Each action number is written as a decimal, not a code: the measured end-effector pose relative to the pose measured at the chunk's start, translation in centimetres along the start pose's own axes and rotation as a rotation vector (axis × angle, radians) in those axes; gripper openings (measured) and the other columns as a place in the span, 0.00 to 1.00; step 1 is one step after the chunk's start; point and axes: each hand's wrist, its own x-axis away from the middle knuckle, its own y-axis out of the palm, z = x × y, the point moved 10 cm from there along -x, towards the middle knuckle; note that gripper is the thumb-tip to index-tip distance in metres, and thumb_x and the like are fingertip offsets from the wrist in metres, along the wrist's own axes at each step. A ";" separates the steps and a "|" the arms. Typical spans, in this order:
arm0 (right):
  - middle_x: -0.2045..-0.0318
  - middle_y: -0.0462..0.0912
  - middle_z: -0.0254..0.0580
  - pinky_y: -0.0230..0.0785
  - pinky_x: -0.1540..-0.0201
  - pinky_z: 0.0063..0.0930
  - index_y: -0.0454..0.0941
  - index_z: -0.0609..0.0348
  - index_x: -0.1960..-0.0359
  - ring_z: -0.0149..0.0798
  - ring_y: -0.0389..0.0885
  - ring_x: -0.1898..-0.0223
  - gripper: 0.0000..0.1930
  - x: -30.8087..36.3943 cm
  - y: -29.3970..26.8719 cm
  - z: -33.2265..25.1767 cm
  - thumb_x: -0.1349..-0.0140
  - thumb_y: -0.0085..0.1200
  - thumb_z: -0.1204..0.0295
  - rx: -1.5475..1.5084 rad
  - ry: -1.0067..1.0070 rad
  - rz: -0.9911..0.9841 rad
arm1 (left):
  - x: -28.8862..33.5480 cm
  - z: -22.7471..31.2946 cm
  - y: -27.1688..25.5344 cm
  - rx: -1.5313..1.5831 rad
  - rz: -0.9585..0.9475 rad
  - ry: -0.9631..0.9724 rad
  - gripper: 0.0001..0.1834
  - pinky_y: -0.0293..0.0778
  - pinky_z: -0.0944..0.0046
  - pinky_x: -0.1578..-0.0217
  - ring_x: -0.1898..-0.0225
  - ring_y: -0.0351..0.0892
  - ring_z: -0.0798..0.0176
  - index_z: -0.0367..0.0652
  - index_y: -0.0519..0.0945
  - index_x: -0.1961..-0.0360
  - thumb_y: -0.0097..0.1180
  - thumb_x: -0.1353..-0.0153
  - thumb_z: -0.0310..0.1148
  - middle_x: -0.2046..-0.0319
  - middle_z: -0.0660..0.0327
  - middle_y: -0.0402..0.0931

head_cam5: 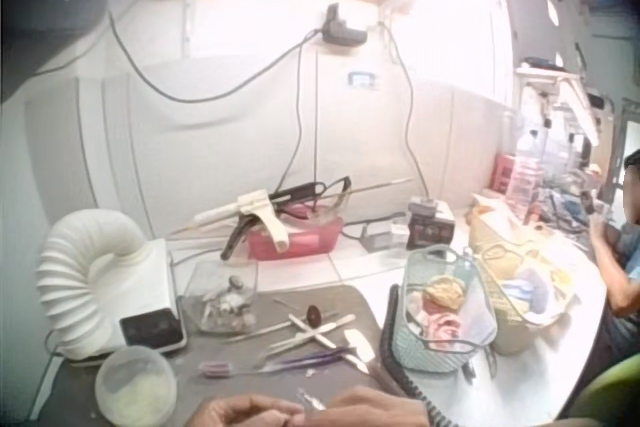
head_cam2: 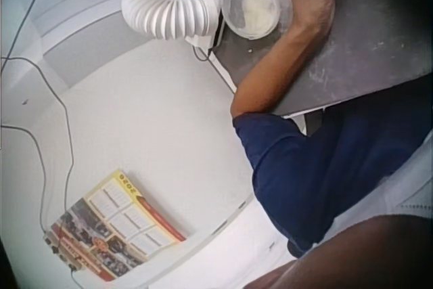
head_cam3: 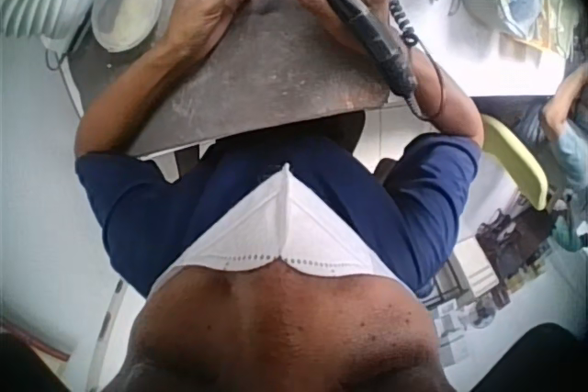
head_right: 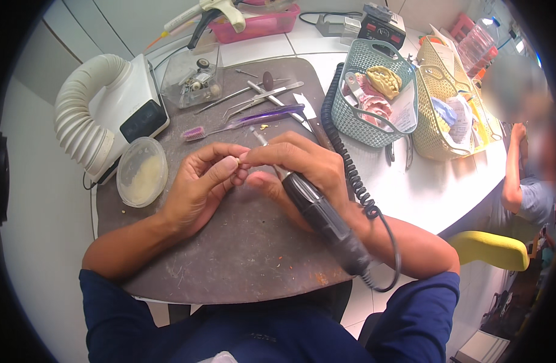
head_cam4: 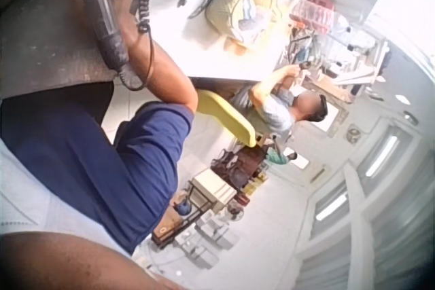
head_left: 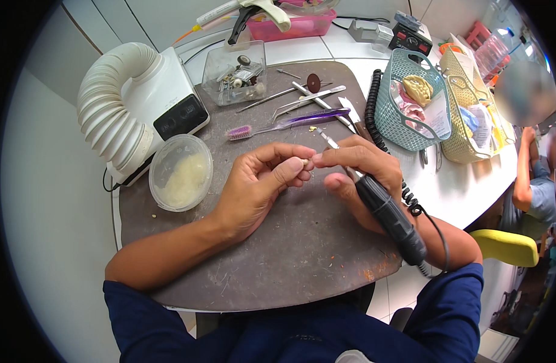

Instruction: The person uses a rotary handpiece to grind and shape a small, light-colored dental prosthetic held in their left hand. They repeatedly rotate the object to work on different surfaces and occasionally pause to brush away debris with a small brush.

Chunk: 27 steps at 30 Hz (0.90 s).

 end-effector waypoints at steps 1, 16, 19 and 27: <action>0.66 0.84 0.44 0.75 0.64 0.29 0.82 0.61 0.59 0.38 0.84 0.67 0.12 0.1 0.0 0.4 0.47 0.63 0.80 -0.004 0.025 0.013 | 0.0 0.0 0.1 -0.005 0.002 -0.005 0.14 0.74 0.72 0.53 0.59 0.77 0.73 0.36 0.76 0.48 0.57 0.32 0.30 0.60 0.59 0.80; 0.69 0.79 0.36 0.72 0.62 0.24 0.74 0.61 0.59 0.29 0.79 0.67 0.05 0.9 -0.1 2.3 0.35 0.55 0.76 -0.168 0.309 0.152 | 2.7 2.1 3.2 -0.804 -0.021 0.147 0.13 0.76 0.67 0.73 0.69 0.81 0.71 0.41 0.78 0.72 0.57 0.32 0.36 0.73 0.63 0.81; 0.69 0.79 0.37 0.74 0.62 0.24 0.74 0.61 0.59 0.29 0.79 0.67 0.06 0.9 -0.8 2.9 0.35 0.56 0.74 -0.171 0.346 0.212 | 6.0 3.0 7.0 -1.596 -0.072 0.729 0.10 0.76 0.63 0.67 0.63 0.83 0.63 0.40 0.80 0.66 0.58 0.34 0.37 0.66 0.60 0.82; 0.71 0.79 0.36 0.75 0.65 0.23 0.75 0.61 0.60 0.27 0.79 0.69 0.06 0.7 -0.9 2.8 0.35 0.56 0.74 -0.182 0.326 0.237 | 14.0 2.9 9.2 -1.537 -0.013 0.638 0.13 0.56 0.40 0.33 0.47 0.77 0.51 0.43 0.81 0.54 0.59 0.37 0.36 0.55 0.60 0.80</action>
